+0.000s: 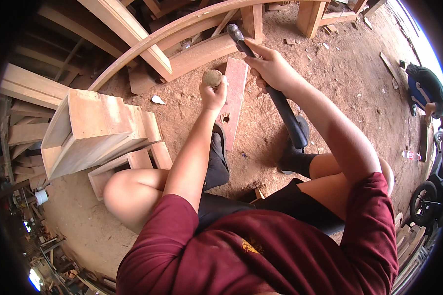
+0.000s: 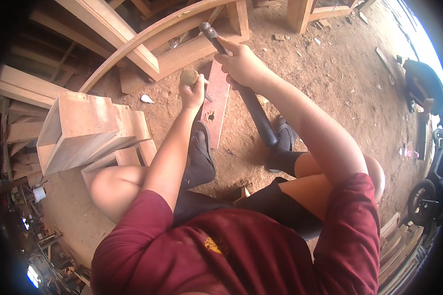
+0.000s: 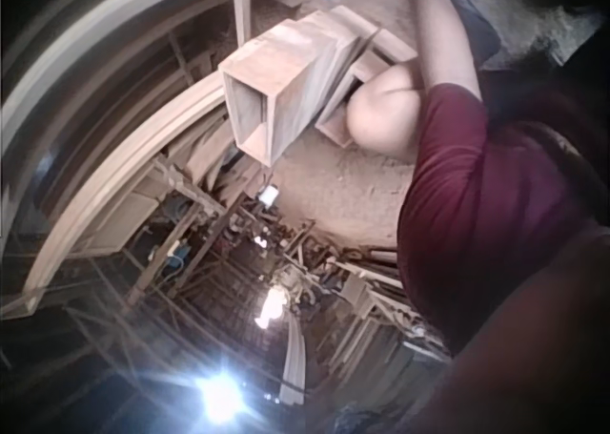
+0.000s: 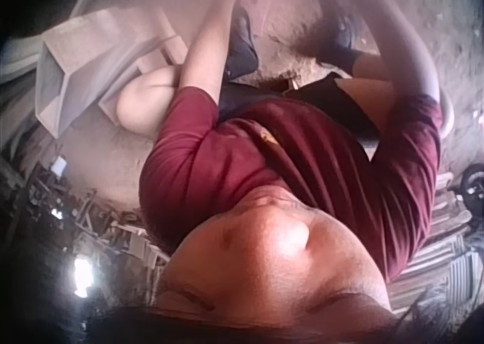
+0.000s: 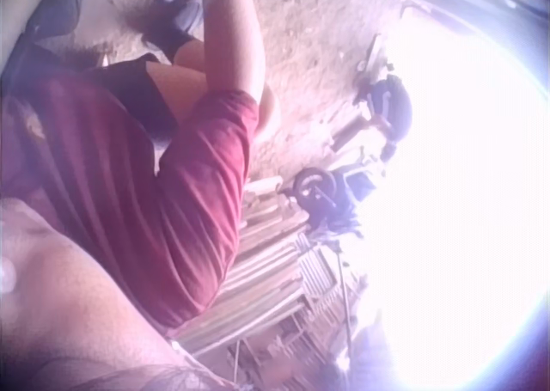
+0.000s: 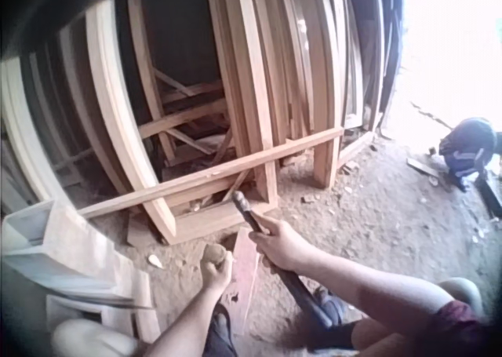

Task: The person sits on the floor in a workshop and uses a hammer and chisel to carve a rectangular recess into a small wooden block. They repeatedly strike the chisel to remove wood chips and deepen the cut.

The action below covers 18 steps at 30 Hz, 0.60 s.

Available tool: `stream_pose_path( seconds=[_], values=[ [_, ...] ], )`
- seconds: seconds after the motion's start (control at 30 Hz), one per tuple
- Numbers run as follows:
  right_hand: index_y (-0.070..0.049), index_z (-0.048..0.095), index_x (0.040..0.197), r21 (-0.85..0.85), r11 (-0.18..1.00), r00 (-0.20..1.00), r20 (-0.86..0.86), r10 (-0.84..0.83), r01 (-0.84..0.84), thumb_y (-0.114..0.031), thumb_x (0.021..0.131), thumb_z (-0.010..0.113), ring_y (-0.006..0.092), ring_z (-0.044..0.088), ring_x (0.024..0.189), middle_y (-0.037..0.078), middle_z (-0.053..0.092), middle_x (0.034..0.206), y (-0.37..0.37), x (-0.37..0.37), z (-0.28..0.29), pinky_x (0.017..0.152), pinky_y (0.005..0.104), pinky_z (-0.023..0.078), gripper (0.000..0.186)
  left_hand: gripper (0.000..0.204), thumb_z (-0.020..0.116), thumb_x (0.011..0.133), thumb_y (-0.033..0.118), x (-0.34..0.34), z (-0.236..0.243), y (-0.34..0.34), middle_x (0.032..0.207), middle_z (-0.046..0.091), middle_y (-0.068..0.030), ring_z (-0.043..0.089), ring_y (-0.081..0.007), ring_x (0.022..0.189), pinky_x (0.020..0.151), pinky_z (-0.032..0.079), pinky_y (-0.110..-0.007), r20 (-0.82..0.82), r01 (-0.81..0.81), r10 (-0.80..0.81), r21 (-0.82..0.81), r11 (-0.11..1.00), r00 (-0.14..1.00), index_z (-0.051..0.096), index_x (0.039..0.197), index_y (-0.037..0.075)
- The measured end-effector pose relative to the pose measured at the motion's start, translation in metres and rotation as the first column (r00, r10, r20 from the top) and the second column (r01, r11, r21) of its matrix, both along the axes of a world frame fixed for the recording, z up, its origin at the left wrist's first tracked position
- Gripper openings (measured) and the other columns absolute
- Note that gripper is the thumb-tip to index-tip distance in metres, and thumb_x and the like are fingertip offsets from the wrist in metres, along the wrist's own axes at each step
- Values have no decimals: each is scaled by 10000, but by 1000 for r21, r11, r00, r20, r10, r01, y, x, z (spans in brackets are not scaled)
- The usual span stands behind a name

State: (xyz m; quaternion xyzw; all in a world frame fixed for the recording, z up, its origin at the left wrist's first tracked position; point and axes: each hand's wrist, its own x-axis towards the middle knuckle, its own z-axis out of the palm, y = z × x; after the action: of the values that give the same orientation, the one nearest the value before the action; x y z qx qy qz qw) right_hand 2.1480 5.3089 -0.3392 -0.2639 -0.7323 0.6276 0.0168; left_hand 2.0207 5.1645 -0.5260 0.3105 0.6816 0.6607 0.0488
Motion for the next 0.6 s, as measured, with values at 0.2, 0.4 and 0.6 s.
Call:
stream_pose_path(
  seconds=[0.2,0.4,0.6],
  values=[
    [-185,371,1516,3,999,999,-3,-44,44,-180,990,557,58,450,485,-33,456,670,-3,-2,8,428,233,423,558,71,661,904,50,6,-13,5,706,638,-34,607,-105,559,499,502,-255,90,-58,55,34,998,994,594,886,36],
    [-181,375,1515,-21,999,999,15,-34,35,-185,987,566,56,450,484,-34,455,666,-5,-2,9,425,236,422,561,90,652,906,56,4,-27,9,709,616,-24,578,-96,524,482,488,-250,153,-38,22,103,994,988,565,923,37],
    [-181,373,1516,-19,1000,1000,17,-4,4,-189,989,573,56,447,484,-33,457,664,-7,-2,6,426,239,417,563,98,639,900,72,-9,-33,16,630,579,4,550,-86,499,438,420,-246,36,7,-11,128,992,999,581,823,51]
  ],
)
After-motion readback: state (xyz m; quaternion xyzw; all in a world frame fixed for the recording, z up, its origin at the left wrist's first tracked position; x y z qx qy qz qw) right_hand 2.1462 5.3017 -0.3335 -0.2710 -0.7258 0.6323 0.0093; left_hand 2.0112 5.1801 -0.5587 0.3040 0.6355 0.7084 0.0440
